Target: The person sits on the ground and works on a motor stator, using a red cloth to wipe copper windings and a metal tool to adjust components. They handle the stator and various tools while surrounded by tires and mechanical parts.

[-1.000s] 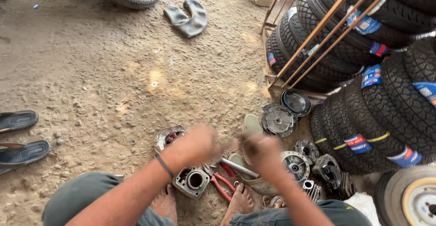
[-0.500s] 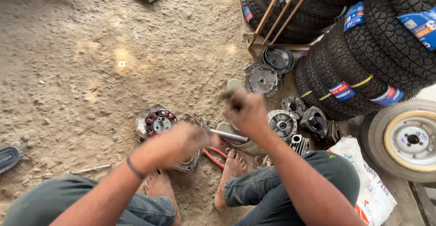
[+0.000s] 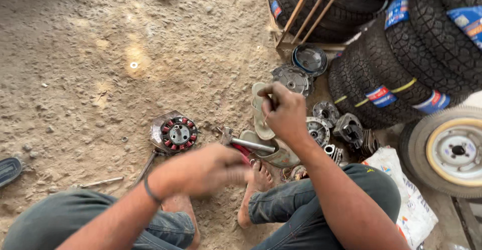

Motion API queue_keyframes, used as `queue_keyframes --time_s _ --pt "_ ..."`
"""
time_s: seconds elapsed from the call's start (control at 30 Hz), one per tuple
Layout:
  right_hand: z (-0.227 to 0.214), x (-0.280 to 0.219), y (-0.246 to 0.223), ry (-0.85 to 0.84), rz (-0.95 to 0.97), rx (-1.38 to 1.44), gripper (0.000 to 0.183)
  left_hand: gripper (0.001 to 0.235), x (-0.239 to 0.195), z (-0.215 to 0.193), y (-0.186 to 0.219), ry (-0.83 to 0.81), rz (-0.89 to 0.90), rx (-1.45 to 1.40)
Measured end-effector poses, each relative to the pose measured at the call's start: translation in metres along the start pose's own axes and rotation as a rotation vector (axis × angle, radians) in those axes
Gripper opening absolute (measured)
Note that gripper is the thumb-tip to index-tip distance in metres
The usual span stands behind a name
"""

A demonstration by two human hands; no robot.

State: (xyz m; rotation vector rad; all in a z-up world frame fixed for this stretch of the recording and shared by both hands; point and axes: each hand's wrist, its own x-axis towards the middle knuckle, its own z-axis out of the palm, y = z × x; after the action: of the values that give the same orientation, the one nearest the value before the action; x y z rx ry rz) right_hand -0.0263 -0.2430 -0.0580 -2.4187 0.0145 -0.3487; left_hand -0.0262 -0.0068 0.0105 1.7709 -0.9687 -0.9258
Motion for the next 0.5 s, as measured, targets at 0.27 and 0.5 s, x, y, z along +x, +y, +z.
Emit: queue_keyframes --time_s 0.27,0.5 --pt "0.054 -0.063 -0.051 -0.307 -0.593 -0.118 0.022 0.030 0.010 -0.031 -0.018 0.854 0.150 0.393" --pt "0.008 -0.010 -0.023 -0.026 -0.374 -0.077 0.016 0.042 0.006 0.005 -0.023 -0.135 0.164 -0.688"
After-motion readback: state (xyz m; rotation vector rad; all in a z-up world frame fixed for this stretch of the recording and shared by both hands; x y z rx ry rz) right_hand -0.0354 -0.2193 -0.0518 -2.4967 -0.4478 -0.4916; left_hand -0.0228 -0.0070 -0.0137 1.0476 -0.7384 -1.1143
